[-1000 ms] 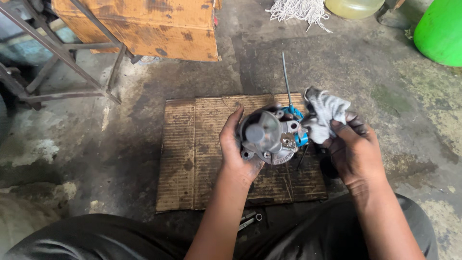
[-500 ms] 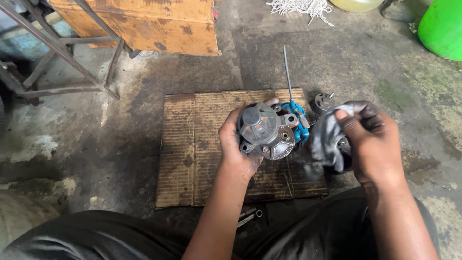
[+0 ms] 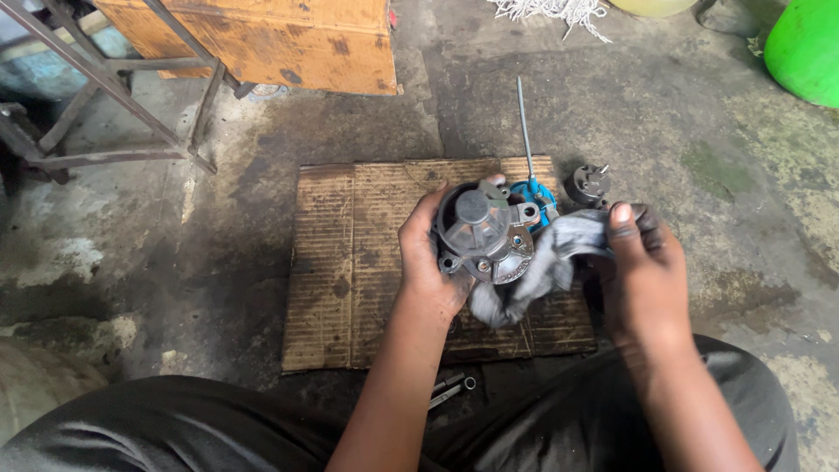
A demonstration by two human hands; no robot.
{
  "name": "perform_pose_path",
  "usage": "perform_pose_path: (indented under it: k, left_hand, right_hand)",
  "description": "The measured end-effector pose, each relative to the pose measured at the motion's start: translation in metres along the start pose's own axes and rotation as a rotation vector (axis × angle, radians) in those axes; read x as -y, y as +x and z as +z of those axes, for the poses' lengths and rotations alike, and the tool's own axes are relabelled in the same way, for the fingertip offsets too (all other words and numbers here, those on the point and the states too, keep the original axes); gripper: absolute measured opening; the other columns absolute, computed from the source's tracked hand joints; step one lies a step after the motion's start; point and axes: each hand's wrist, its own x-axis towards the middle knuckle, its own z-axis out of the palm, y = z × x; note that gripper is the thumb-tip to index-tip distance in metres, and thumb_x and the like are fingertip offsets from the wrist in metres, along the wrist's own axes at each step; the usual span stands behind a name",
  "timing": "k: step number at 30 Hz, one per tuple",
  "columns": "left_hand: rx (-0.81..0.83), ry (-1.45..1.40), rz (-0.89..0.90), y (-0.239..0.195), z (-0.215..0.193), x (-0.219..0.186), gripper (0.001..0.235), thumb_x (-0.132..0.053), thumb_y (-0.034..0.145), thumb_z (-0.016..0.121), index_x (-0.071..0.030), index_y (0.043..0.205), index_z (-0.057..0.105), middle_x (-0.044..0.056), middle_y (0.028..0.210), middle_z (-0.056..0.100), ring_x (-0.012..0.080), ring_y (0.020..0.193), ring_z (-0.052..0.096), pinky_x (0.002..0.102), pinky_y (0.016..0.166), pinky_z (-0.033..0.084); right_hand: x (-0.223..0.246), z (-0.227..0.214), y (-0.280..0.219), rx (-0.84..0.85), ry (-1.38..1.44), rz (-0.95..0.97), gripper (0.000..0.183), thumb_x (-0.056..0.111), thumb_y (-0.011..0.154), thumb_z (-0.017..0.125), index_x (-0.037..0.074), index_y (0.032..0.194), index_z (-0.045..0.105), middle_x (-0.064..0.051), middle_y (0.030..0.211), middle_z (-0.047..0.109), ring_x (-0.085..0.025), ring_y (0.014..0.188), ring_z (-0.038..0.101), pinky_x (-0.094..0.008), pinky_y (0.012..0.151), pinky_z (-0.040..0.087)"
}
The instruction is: The person sits on the floor and cleans a metal mechanical component, likely a brake caliper, using a blue oil can and a rag. They repeatedly spray the part with oil and wipe it down, rotating the object to clean different sides and crevices.
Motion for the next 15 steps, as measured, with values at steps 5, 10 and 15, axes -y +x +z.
perform_pose_path:
  k: [5,10,15]
  left_hand:
    - [-0.087,0.051,0.001,0.002,0.002,-0.005,0.063,-0.048,0.105,0.049,0.008,0.130,0.065,0.017,0.112,0.073,0.0268,0.103,0.072,0.041,0.094,0.058]
    - [0.061,0.203,-0.001,-0.012,0.015,-0.021,0.066,-0.053,0.106,0.046,0.004,0.136,0.062,0.018,0.117,0.072,0.0263,0.107,0.071,0.043,0.096,0.058]
    - [0.120,0.192,-0.087,-0.018,0.020,-0.024,0.060,-0.052,0.100,0.044,-0.004,0.131,0.061,0.017,0.118,0.073,0.0263,0.107,0.072,0.045,0.093,0.058]
  right_hand:
    - [-0.002,0.014,-0.028,0.129,-0.649,-0.637,0.019,0.021,0.108,0.062,0.003,0.106,0.057,-0.011,0.094,0.062,-0.028,0.087,0.054,-0.035,0.084,0.046]
    - [0.000,0.021,-0.031,0.271,-0.857,-0.804,0.022,0.018,0.099,0.062,0.000,0.110,0.057,-0.016,0.101,0.061,-0.036,0.096,0.055,-0.045,0.098,0.037]
    - [-0.003,0.018,-0.036,0.346,-0.677,-0.749,0.020,0.023,0.106,0.056,0.004,0.111,0.055,-0.014,0.113,0.058,-0.032,0.105,0.051,-0.040,0.103,0.038]
